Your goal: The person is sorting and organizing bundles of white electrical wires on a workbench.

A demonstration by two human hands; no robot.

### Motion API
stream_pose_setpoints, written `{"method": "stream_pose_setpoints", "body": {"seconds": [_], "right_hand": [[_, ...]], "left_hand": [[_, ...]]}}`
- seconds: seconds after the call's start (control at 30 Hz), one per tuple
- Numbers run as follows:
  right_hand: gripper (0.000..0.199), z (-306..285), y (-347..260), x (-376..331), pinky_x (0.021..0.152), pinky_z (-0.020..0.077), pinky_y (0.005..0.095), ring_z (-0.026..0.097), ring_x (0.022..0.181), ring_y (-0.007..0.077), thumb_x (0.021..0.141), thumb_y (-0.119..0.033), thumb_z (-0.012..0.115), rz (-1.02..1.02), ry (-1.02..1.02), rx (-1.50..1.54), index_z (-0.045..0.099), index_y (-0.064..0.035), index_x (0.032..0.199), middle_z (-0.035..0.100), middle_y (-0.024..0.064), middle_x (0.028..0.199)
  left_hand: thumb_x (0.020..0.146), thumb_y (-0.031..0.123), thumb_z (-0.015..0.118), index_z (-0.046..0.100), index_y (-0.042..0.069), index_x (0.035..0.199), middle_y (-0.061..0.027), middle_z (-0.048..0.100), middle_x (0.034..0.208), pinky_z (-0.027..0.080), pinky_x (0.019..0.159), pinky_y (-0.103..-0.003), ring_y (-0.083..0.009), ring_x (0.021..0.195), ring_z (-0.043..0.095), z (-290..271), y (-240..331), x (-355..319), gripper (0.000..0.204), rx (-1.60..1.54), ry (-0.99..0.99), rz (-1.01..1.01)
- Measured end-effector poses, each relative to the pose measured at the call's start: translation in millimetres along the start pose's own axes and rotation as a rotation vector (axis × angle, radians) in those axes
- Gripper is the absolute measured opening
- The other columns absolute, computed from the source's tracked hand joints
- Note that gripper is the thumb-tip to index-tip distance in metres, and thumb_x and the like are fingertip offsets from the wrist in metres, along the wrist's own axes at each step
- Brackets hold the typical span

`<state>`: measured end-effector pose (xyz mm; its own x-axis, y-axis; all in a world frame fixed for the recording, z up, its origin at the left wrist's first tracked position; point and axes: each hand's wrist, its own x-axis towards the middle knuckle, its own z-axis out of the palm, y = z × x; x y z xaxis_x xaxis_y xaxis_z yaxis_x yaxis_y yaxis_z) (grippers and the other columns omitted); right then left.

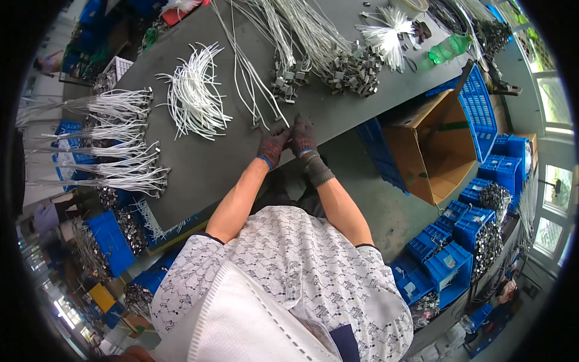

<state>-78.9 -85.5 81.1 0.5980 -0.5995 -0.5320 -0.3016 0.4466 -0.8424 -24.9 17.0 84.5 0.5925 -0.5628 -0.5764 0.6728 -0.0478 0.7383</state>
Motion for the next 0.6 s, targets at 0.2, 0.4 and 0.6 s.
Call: {"method": "stream_pose_setpoints", "body": {"seconds": [0.2,0.4,0.6], "right_hand": [[0.041,-26.4,24.5,68.1,0.081,0.0508,0.0457,0.062,0.095,0.0402,0.094,-0.039,0.05,-0.575,0.053,-0.85,0.06,-0.0052,0.115,0.058,0.0239,0.121],[0.046,-101.6,-47.2,125.4,0.086,0.049,0.0489,0.058,0.102,0.0445,0.081,-0.014,0.056,-0.438,0.126,-1.156,0.053,-0.0104,0.127,0.057,0.0259,0.12],[0.042,-111.6,-54.3,142.8,0.079,0.0494,0.0528,0.059,0.097,0.0472,0.084,-0.014,0.055,-0.361,0.097,-1.341,0.053,-0.0115,0.126,0.063,0.0261,0.105]], "left_hand": [[0.087,0.029,0.068,0.072,0.009,0.093,-0.0015,0.069,0.084,0.051,0.066,-0.026,-0.0099,0.077,0.064,-18.6,9.1,30.4,0.021,0.068,0.034,-0.041],[0.081,0.039,0.061,0.071,0.009,0.093,-0.017,0.07,0.088,0.053,0.073,-0.041,-0.0314,0.084,0.068,-100.9,20.3,64.4,0.034,0.885,0.561,0.228],[0.082,0.038,0.061,0.068,0.009,0.094,-0.017,0.07,0.095,0.053,0.077,-0.046,-0.0378,0.092,0.067,-150.6,52.3,96.5,0.032,1.356,1.024,0.219]]}}
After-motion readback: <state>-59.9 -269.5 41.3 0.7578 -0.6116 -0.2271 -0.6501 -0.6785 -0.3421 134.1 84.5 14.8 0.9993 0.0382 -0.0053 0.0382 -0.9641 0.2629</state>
